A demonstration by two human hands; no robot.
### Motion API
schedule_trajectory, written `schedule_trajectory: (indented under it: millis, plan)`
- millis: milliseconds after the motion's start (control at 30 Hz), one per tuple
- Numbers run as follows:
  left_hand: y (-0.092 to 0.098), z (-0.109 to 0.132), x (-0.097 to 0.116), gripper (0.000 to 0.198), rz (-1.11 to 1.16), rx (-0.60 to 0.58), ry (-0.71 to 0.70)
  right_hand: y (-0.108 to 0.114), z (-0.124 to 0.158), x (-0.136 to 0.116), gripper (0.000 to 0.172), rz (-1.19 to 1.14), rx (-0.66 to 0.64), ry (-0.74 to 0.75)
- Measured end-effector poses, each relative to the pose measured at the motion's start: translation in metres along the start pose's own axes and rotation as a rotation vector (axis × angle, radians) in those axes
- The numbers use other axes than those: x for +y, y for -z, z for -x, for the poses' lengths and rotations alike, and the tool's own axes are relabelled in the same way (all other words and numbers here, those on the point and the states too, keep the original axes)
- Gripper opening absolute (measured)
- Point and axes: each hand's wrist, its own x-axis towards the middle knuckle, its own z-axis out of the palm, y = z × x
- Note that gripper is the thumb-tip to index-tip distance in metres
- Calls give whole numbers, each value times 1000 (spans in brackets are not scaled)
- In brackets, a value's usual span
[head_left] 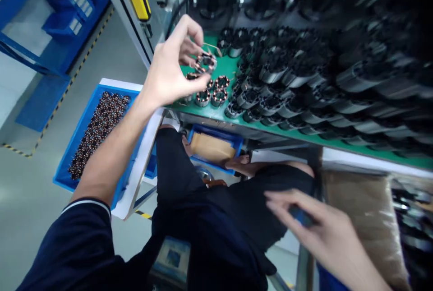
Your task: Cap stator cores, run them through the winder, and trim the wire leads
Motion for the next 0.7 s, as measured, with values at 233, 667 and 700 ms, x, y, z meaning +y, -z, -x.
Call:
schedule_trajectory:
  millis: [233, 667, 700]
  plan:
    - [-60, 118, 137, 58, 268, -340, 4, -26, -42, -34, 56, -886, -7, -228]
    - [-63, 144, 102, 20, 29, -229, -402, -32, -53, -37, 29, -987, 70, -373]
    - [-69, 150, 97, 16, 46, -188, -462, -32, -53, -37, 31, -999, 109, -392]
